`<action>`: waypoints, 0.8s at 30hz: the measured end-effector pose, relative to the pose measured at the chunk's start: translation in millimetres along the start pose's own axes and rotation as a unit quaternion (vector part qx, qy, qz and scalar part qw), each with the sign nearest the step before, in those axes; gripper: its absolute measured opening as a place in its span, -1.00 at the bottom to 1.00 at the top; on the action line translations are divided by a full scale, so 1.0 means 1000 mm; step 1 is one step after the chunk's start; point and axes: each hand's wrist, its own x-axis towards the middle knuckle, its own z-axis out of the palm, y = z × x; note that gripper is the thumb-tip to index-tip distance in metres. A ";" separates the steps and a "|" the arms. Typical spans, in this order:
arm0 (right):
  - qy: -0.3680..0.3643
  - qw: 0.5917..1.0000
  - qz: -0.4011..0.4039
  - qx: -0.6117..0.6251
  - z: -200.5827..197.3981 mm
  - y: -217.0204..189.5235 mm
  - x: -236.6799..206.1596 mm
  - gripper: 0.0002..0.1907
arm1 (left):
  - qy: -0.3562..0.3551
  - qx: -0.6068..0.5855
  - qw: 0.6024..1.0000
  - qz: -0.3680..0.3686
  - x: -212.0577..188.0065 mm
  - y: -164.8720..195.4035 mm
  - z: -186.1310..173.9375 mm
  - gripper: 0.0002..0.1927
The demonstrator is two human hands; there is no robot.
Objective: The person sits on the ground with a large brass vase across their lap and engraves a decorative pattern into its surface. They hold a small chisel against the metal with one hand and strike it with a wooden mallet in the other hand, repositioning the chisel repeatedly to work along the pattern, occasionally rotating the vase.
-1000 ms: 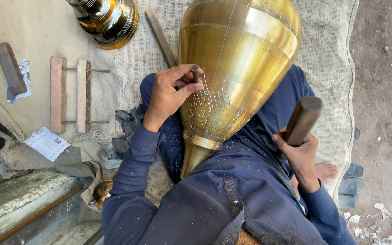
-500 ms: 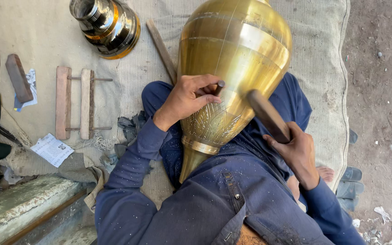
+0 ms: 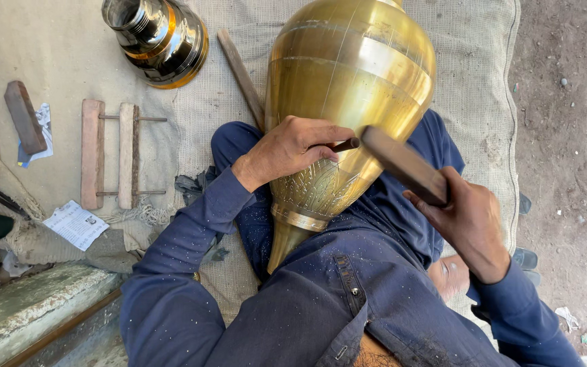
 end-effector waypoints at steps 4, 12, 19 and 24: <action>0.095 0.970 -0.047 0.220 -0.003 -0.004 0.003 -0.51 | -0.023 0.018 0.999 -0.018 0.002 -0.001 -0.001 -0.55; 0.055 0.962 -0.031 0.267 0.003 -0.004 0.003 -0.59 | -0.031 -0.031 0.997 -0.058 0.003 -0.004 0.000 -0.54; 0.072 0.978 -0.038 0.193 0.006 -0.002 0.004 -0.57 | -0.025 0.000 0.999 -0.040 0.000 -0.003 0.001 -0.54; 0.091 0.953 -0.064 0.281 0.007 -0.001 0.006 -0.54 | -0.018 -0.007 0.999 -0.038 -0.002 -0.002 -0.001 -0.57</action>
